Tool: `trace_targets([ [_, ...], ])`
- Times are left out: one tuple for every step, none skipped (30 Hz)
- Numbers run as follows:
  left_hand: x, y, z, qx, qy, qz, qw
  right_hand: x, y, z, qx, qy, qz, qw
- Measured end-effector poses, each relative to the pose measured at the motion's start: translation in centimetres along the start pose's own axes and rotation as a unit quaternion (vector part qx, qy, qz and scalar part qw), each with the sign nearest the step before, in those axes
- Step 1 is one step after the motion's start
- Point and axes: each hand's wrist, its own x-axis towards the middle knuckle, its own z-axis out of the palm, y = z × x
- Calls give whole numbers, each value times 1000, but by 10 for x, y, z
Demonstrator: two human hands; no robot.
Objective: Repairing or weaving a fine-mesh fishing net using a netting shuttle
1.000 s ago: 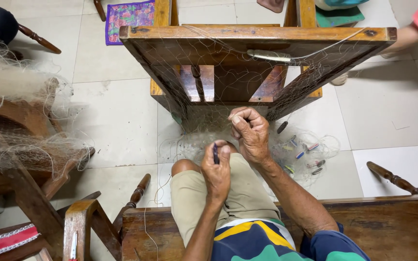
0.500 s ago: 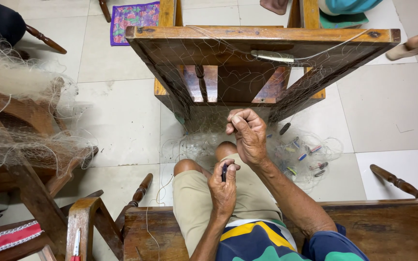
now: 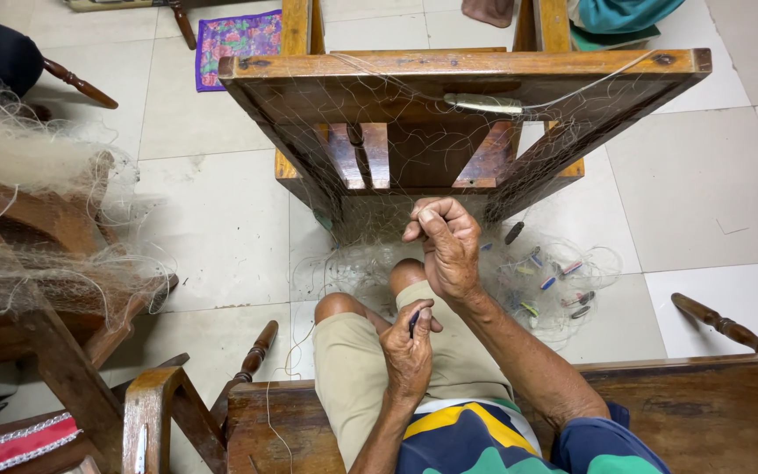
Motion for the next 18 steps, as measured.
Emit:
trace_targets([
  [0,-4,1,0,-2,1,1000,1,0,0,0,1,-2,1000],
  [-1,-8,1,-3,-4,0,1000,1,0,0,4,-2,-1,1000],
  [-2,-12,1,-5,-6,-1,1000,1,1,1,7,-6,-1,1000],
  [-3,-12,1,-5,-6,-1,1000,0,1,1,7,-6,-1,1000],
  [-3,-13,1,-6,-4,5,1000,0,2,1,10,-4,3,1000],
  [-4,-14,1,-6,-3,11,1000,0,2,1,12,-2,7,1000],
  [-4,-16,1,-7,-3,11,1000,1,2,0,11,-2,7,1000],
  [-6,-18,0,0,-8,7,1000,1,2,-1,13,-2,9,1000],
  [-7,-19,0,7,-12,4,1000,2,3,-2,15,-3,11,1000],
  [-7,-21,1,6,-12,4,1000,2,3,-1,15,-3,10,1000],
  [-7,-23,2,10,-11,16,1000,2,2,-1,21,-1,12,1000],
  [-8,-25,2,14,-11,27,999,1,2,-2,28,1,14,1000],
  [-7,-24,1,13,-12,27,999,1,2,-2,27,2,14,1000],
  [-6,-24,0,12,-14,40,999,2,3,-3,28,1,14,1000],
  [-4,-23,-1,11,-16,54,998,2,3,-4,29,0,14,999],
  [-4,-24,-1,11,-16,54,998,2,2,-3,29,0,13,1000],
  [-5,-24,-2,24,-26,56,998,3,1,-2,27,1,10,1000],
  [-6,-25,-3,37,-35,57,997,3,1,-2,26,2,8,1000],
])
